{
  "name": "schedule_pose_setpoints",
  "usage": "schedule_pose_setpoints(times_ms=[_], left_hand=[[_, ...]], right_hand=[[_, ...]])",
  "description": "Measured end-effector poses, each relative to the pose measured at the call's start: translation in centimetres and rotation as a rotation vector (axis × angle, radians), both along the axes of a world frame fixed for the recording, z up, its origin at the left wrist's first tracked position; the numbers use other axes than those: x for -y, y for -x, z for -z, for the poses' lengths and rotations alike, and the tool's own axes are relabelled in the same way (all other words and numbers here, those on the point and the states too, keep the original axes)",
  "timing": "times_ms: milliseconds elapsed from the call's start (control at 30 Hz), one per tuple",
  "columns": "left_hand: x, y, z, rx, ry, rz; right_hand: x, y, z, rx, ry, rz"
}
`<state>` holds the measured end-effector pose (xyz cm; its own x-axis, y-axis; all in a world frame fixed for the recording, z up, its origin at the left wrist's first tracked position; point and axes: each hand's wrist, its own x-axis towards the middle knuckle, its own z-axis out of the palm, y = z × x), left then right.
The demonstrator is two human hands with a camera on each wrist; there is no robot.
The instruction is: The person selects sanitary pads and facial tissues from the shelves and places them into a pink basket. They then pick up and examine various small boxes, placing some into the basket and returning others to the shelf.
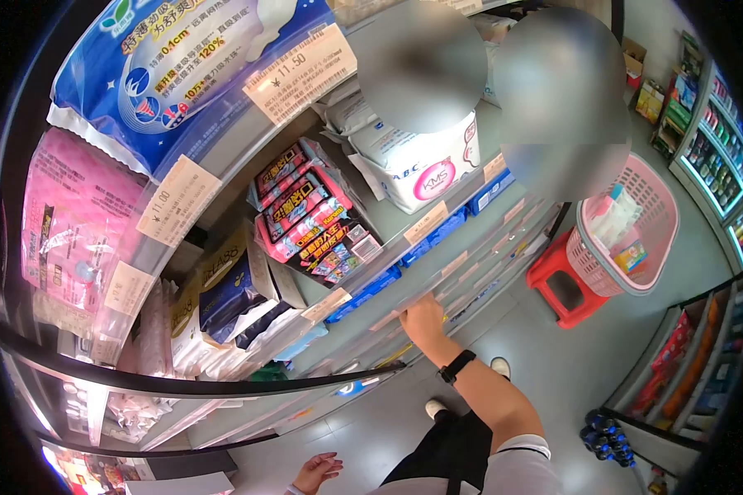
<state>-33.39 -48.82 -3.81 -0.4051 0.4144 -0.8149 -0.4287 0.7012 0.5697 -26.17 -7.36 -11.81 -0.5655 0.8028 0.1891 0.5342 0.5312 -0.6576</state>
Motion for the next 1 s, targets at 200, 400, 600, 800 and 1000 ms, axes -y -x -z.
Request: schedule_pose_setpoints(times_ms=[200,400,600,800,1000], left_hand=[[-0.9,1.0,0.5,0.066,0.031,-0.040],[-0.9,1.5,-0.1,0.046,-0.016,-0.030],[-3.7,1.7,1.8,0.058,-0.034,0.070],[-10.0,0.9,2.8,0.065,-0.113,0.251],[-15.9,-1.2,3.2,0.050,-0.107,0.268]], right_hand=[[-2.4,1.7,1.3,-0.175,-0.115,-0.014],[-1.2,0.5,-1.0,-0.298,0.091,-0.046],[1.7,-4.1,-1.5,-0.449,0.442,0.090],[3.5,-12.5,-2.2,-0.408,0.336,0.208],[0.3,-24.3,-8.2,-0.252,0.471,0.357]])
